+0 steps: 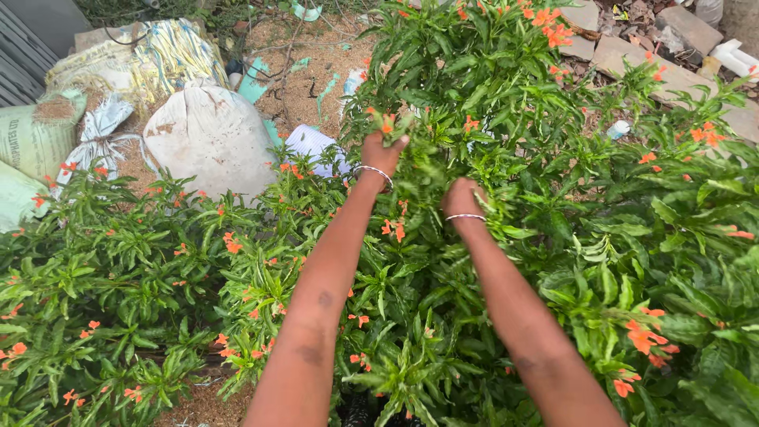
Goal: The person picks orange flowers and green leaves from a large bush by hand, moving between different sections of the plant to gather items.
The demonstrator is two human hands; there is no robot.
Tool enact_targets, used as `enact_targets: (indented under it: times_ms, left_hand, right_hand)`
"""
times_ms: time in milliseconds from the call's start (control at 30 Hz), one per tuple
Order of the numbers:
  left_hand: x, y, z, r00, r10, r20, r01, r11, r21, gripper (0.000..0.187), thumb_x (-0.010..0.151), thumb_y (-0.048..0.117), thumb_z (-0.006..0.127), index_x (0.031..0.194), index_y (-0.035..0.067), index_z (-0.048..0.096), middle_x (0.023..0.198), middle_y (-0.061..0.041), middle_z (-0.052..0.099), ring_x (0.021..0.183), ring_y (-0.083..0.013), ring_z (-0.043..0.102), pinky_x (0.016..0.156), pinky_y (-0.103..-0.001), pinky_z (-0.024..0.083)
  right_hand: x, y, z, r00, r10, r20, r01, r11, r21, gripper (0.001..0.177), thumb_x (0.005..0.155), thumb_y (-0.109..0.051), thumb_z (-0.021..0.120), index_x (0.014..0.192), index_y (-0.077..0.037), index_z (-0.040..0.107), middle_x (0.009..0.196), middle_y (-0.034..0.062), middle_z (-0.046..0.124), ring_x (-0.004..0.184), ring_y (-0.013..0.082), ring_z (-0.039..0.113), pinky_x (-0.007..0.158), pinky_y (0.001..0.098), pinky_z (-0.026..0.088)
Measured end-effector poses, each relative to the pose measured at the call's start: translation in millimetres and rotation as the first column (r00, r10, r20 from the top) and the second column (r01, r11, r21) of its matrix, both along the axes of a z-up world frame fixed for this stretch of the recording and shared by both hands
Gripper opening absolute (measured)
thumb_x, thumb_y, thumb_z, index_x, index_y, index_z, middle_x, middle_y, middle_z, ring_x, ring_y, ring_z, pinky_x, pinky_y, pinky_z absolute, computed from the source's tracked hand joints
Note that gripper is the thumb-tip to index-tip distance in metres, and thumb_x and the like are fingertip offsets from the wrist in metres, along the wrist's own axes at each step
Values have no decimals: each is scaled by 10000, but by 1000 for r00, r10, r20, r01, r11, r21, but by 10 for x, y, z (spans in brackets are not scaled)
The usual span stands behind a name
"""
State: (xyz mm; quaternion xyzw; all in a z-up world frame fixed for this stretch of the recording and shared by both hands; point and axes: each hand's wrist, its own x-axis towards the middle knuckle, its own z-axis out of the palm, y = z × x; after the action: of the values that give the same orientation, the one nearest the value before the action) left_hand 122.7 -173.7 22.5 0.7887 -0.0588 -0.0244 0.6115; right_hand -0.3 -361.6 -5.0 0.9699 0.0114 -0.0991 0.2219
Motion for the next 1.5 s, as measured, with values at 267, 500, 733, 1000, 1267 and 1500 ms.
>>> enact_targets:
  times_ms: [267, 500, 733, 1000, 1267, 1500]
  left_hand:
    - [-110, 376, -485, 989, -109, 101, 89, 979, 185, 597, 694, 254, 915, 1160, -6, 648, 1119, -225, 714, 1052, -366, 690, 906, -453, 545]
    - [-850, 795, -728, 982, -172, 77, 145, 951, 273, 377, 797, 96, 739, 1172, 131, 758, 1054, -193, 770, 990, -376, 733, 881, -435, 578]
    - [-1112, 1088, -427, 966, -256, 42, 232, 926, 298, 526, 698, 6, 717, 1219, 74, 683, 1169, -202, 731, 1081, -392, 696, 922, -433, 558]
    - [-1154, 1405, -275, 929, -370, -6, 347, 864, 364, 508, 793, 196, 855, 1243, 56, 664, 1353, -190, 628, 1252, -380, 601, 1083, -447, 482]
    - [-1139, 1449, 390, 913, -264, 312, 188, 949, 252, 506, 789, 180, 837, 1249, 71, 659, 1327, -195, 616, 1247, -364, 586, 1088, -464, 453]
    - [-1231, 1363, 569, 964, -199, 175, 155, 960, 234, 449, 818, 179, 818, 1229, 84, 664, 1236, -135, 657, 1107, -312, 636, 994, -433, 505]
  right_hand:
    - [-125, 32, 1356, 821, -525, 225, 227, 661, 715, 225, 813, -246, 708, 803, -36, 789, 874, 269, 718, 820, 445, 710, 783, 520, 589]
    - [63, 426, 2605, 645, -76, 760, -539, 660, 523, 660, 985, -220, 743, 1543, 42, 510, 1450, 293, 566, 1308, 502, 515, 1046, 537, 475]
    - [-44, 273, 2414, 833, -132, 537, -401, 526, 750, 656, 970, -52, 679, 1578, -153, 456, 1686, 201, 294, 1466, 368, 495, 1056, 389, 583]
    - [-708, -601, 1840, 686, -656, 315, -200, 247, 948, 814, 846, 153, 625, 1575, -124, 390, 1623, 170, 357, 1275, 248, 602, 901, 278, 607]
    - [-926, -1574, 1833, 644, -685, 341, -267, 217, 939, 689, 908, 164, 579, 1533, -54, 388, 1445, 193, 507, 1033, 209, 714, 800, 295, 640]
    - [-1150, -1646, 2703, 744, -548, 382, -332, 193, 923, 526, 989, 116, 626, 1467, -52, 487, 1463, 153, 572, 964, 180, 735, 691, 274, 560]
